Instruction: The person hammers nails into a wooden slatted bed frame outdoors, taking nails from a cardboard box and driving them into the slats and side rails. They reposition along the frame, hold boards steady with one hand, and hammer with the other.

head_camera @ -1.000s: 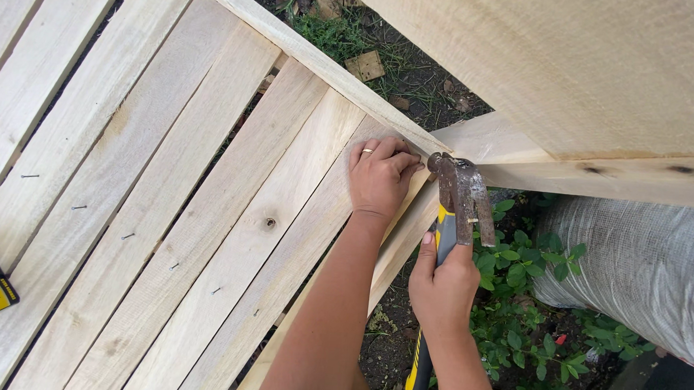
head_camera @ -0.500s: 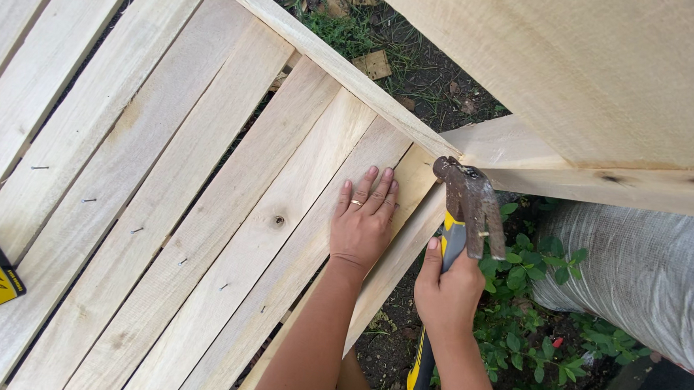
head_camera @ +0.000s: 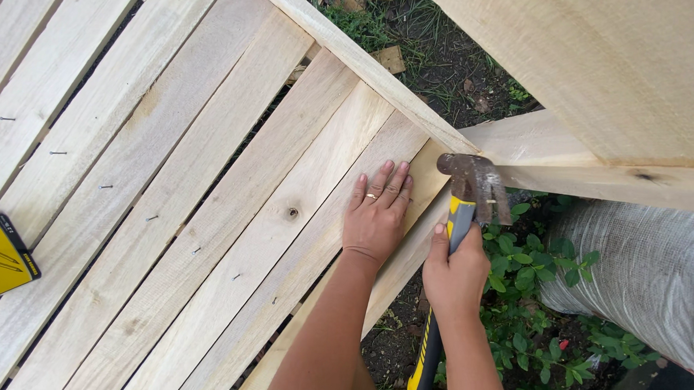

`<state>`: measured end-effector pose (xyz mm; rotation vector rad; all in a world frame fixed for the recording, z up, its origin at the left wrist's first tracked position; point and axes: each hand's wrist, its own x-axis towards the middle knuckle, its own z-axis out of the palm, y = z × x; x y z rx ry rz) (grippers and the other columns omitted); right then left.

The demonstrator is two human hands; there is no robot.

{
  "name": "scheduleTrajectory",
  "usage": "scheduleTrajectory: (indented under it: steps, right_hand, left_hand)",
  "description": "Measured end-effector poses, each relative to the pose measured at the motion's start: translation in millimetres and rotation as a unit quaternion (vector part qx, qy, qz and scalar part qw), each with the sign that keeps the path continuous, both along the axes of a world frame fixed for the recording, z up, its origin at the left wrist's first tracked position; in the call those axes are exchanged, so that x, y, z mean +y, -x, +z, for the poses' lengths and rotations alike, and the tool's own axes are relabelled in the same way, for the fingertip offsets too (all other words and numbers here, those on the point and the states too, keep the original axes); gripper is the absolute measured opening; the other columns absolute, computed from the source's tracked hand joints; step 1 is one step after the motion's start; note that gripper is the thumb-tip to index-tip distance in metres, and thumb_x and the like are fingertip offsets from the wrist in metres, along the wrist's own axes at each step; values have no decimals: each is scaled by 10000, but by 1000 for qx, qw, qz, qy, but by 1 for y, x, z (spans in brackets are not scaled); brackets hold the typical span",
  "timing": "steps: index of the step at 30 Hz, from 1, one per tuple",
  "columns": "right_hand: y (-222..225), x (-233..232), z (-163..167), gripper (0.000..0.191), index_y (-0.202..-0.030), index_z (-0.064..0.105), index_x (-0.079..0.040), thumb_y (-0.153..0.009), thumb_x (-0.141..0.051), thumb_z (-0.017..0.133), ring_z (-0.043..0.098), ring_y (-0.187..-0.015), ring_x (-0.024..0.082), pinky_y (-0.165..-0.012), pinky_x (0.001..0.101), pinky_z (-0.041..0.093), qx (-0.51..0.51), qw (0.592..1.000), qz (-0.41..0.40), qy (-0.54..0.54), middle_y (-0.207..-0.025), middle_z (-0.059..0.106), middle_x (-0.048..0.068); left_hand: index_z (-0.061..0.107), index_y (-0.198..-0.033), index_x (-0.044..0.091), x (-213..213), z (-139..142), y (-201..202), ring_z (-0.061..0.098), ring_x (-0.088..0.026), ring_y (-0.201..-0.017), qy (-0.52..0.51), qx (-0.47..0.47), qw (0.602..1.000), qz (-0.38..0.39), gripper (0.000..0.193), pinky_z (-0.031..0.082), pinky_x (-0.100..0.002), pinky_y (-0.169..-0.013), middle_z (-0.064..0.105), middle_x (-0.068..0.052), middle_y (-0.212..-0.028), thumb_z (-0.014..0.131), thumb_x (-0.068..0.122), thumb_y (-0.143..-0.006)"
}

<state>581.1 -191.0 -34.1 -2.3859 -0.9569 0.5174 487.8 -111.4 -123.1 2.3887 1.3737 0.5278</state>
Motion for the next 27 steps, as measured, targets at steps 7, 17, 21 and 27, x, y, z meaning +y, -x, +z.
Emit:
scheduleTrajectory:
  steps: [7, 17, 21, 27]
  right_hand:
    - [-9, 5, -4, 282, -1139, 617, 20, -997, -222, 640, 701, -802, 409, -712, 474, 537, -9, 1000, 23, 9, -882, 714, 215]
    - [44, -34, 24, 201, -997, 531, -16, -1004, -208, 592, 452, -426, 77, -367, 284, 374, 265, 951, -155, -38, -614, 522, 22]
    - [96, -13, 40, 184, -976, 560, -11, -984, -189, 607, 426, -402, 93, -351, 286, 341, 352, 930, -107, -9, -591, 488, 22]
    - [196, 38, 68, 169, -979, 606, -27, -959, -190, 646, 468, -416, 73, -368, 273, 380, 380, 921, 76, 37, -583, 526, 9]
  left_hand:
    - [681, -1356, 175, 5, 6, 0, 421, -174, -1486, -3, -8, 1000, 1, 395, 325, -488, -1226, 512, 52, -1564, 604, 271, -980]
    - [696, -1263, 82, -3, 52, 26, 613, -272, -1270, 70, -133, 982, 113, 371, 482, -459, -1060, 646, -97, -1387, 643, 110, -897]
    - [729, -1254, 110, -11, 91, 92, 691, -260, -924, 200, -208, 907, 307, 309, 575, -358, -810, 714, -97, -1074, 653, 79, -956]
    - [720, -1216, 52, -4, 147, 234, 683, -227, -808, -26, -194, 880, 434, 304, 563, -338, -679, 679, -117, -1012, 684, 55, -914]
